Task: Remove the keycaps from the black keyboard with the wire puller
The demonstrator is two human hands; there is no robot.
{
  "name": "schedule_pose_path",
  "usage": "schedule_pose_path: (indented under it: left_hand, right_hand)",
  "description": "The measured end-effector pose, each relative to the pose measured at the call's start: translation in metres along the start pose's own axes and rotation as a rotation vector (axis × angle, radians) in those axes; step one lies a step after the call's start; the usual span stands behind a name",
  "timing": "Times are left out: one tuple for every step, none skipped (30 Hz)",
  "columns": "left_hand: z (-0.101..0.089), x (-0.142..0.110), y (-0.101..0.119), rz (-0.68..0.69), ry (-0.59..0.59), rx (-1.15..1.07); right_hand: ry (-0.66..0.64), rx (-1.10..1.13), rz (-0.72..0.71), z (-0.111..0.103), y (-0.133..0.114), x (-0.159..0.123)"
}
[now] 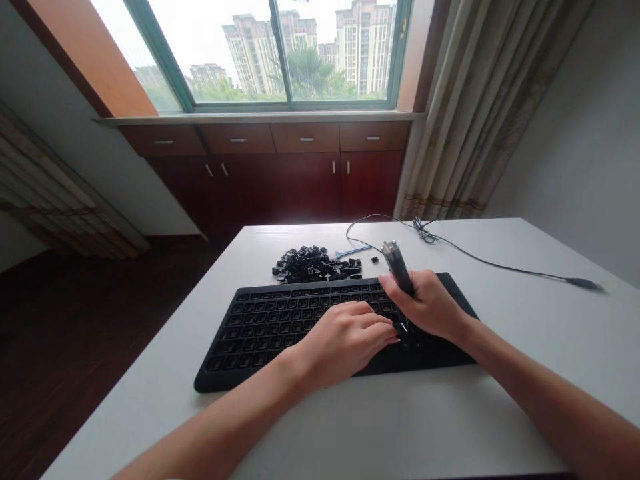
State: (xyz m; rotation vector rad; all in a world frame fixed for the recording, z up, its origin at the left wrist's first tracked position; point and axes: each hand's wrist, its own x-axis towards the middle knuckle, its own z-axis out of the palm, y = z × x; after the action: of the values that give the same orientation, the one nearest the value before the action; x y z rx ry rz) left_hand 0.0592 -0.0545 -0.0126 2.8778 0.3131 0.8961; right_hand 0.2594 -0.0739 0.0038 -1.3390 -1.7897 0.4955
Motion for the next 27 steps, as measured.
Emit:
schedule_pose_path:
  left_hand:
    - [0.0, 0.0, 0.001, -0.002, 0.01, -0.003]
    - [0.001, 0.0, 0.001, -0.006, 0.019, -0.007]
    - [0.001, 0.0, 0.001, -0.01, 0.027, -0.011]
    - [0.002, 0.0, 0.002, -0.014, 0.033, -0.015]
    - [0.002, 0.0, 0.002, -0.014, 0.037, -0.016]
    - [0.002, 0.0, 0.002, -0.011, 0.042, -0.018]
    - [0.003, 0.0, 0.002, -0.009, 0.047, -0.018]
    - [0.003, 0.0, 0.002, -0.007, 0.051, -0.019]
    - [0.003, 0.0, 0.002, -0.006, 0.054, -0.018]
    - [0.004, -0.001, 0.002, -0.006, 0.051, -0.018]
    - [0.004, -0.001, 0.002, -0.006, 0.047, -0.016]
    - [0.005, -0.001, 0.002, -0.006, 0.042, -0.012]
    - [0.005, -0.001, 0.001, -0.004, 0.039, -0.008]
    - [0.005, -0.001, 0.001, -0.001, 0.039, -0.004]
    - [0.006, -0.001, 0.001, 0.002, 0.042, 0.0]
    - [0.006, -0.001, 0.001, 0.004, 0.047, 0.004]
    - [0.006, -0.001, 0.002, 0.007, 0.05, 0.008]
    - [0.006, -0.001, 0.002, 0.009, 0.051, 0.011]
    - [0.005, -0.001, 0.002, 0.01, 0.051, 0.014]
    - [0.005, -0.001, 0.002, 0.011, 0.051, 0.018]
    - [0.005, 0.0, 0.002, 0.014, 0.051, 0.021]
    - [0.005, 0.0, 0.002, 0.016, 0.052, 0.023]
    - [0.005, 0.0, 0.002, 0.017, 0.054, 0.024]
    - [0.005, 0.0, 0.002, 0.016, 0.056, 0.022]
    - [0.005, -0.001, 0.002, 0.012, 0.057, 0.017]
    - [0.005, -0.001, 0.002, 0.008, 0.058, 0.012]
    - [0.005, -0.001, 0.002, 0.004, 0.058, 0.005]
  right_hand:
    - [0.003, 0.008, 0.002, -0.001, 0.001, -0.003]
    - [0.001, 0.022, 0.007, -0.002, 0.002, -0.006]
    - [-0.002, 0.041, 0.014, -0.002, 0.003, -0.008]
    - [-0.006, 0.06, 0.022, -0.002, 0.004, -0.009]
    - [-0.008, 0.076, 0.031, -0.002, 0.005, -0.01]
    - [-0.008, 0.09, 0.038, -0.002, 0.006, -0.01]
    - [-0.009, 0.097, 0.04, -0.001, 0.007, -0.01]
    - [-0.013, 0.098, 0.036, 0.0, 0.008, -0.01]
    - [-0.021, 0.095, 0.025, 0.001, 0.008, -0.01]
    - [-0.033, 0.086, 0.01, 0.003, 0.009, -0.01]
    - [-0.047, 0.074, -0.007, 0.004, 0.009, -0.01]
    - [-0.059, 0.06, -0.022, 0.004, 0.008, -0.01]
    - [-0.064, 0.049, -0.033, 0.005, 0.008, -0.011]
    - [-0.066, 0.04, -0.04, 0.006, 0.007, -0.012]
    - [-0.064, 0.034, -0.043, 0.007, 0.006, -0.012]
    - [-0.061, 0.033, -0.041, 0.008, 0.005, -0.013]
    - [-0.054, 0.036, -0.033, 0.009, 0.005, -0.014]
    - [-0.044, 0.041, -0.019, 0.01, 0.004, -0.014]
    - [-0.031, 0.048, 0.003, 0.01, 0.003, -0.014]
    - [-0.016, 0.056, 0.027, 0.011, 0.003, -0.014]
    - [0.0, 0.062, 0.051, 0.012, 0.002, -0.014]
    - [0.012, 0.064, 0.069, 0.013, 0.002, -0.013]
    - [0.019, 0.059, 0.08, 0.013, 0.001, -0.013]
    - [0.022, 0.049, 0.084, 0.013, 0.001, -0.012]
    - [0.019, 0.031, 0.082, 0.013, 0.0, -0.012]
    - [0.013, 0.012, 0.078, 0.013, 0.0, -0.012]
    - [0.01, -0.002, 0.074, 0.013, 0.0, -0.012]
